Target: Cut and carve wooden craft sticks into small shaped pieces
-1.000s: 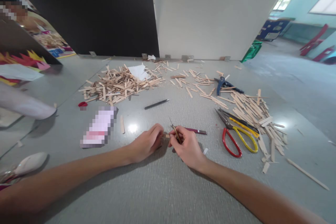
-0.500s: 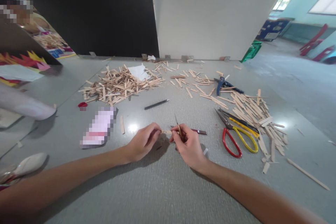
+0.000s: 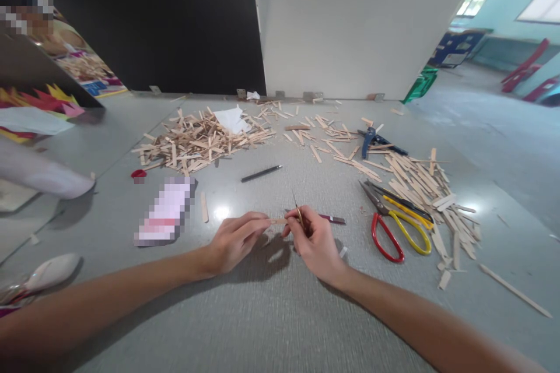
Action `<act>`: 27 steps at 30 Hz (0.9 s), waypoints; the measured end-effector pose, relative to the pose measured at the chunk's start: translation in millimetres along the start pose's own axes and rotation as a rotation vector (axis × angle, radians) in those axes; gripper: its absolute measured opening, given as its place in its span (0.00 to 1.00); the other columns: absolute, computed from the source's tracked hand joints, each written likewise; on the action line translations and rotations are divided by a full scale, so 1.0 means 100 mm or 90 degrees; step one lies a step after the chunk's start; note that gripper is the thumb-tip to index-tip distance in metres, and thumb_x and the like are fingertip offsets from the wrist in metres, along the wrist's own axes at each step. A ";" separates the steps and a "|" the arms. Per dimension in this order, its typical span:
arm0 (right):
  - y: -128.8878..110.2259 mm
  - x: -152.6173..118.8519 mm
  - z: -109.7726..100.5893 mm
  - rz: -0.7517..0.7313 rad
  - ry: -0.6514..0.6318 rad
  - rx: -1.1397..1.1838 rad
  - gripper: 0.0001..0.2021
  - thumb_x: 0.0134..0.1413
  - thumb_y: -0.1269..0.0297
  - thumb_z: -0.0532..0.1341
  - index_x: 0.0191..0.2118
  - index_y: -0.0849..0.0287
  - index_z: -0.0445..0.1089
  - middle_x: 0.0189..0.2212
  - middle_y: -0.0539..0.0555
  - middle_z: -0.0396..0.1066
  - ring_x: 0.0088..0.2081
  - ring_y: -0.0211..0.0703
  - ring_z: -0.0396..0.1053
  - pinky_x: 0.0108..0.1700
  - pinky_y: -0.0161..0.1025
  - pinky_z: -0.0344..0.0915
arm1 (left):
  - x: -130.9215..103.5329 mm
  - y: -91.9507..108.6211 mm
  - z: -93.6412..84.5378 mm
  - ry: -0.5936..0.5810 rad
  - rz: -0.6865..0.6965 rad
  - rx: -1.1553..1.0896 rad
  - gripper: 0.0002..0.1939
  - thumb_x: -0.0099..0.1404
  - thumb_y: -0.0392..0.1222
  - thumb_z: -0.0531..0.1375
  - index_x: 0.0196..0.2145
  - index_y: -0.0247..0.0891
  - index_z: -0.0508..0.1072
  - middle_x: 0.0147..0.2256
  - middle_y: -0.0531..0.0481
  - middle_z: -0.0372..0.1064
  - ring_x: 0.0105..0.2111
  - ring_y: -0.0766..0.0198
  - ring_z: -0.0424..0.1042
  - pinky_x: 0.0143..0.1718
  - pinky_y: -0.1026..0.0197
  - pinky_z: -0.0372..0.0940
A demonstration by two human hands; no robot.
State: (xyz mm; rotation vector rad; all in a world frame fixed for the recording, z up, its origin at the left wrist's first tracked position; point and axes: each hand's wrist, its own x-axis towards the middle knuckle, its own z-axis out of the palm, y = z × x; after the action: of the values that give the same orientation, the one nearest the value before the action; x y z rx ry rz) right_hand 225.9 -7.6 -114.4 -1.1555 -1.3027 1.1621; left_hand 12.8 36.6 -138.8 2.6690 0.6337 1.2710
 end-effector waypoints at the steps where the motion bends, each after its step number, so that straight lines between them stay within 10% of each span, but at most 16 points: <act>1: 0.00 0.00 0.00 0.002 0.001 0.000 0.15 0.65 0.48 0.65 0.37 0.55 0.69 0.25 0.49 0.74 0.15 0.30 0.55 0.16 0.31 0.52 | 0.01 0.00 0.00 0.001 -0.004 0.001 0.12 0.81 0.31 0.50 0.52 0.39 0.72 0.40 0.47 0.80 0.35 0.66 0.81 0.34 0.69 0.73; 27: 0.03 0.01 0.00 -0.004 0.019 -0.025 0.18 0.65 0.43 0.64 0.40 0.54 0.70 0.29 0.53 0.80 0.15 0.32 0.58 0.17 0.34 0.59 | 0.09 0.02 0.02 0.009 -0.184 -0.080 0.07 0.82 0.42 0.55 0.46 0.40 0.71 0.33 0.52 0.77 0.22 0.71 0.69 0.25 0.69 0.64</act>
State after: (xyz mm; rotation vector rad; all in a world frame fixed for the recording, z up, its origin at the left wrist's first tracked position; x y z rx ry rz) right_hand 226.2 -6.1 -117.7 -1.1928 -1.3107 1.1157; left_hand 19.8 39.0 -133.1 2.3657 0.8725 1.2078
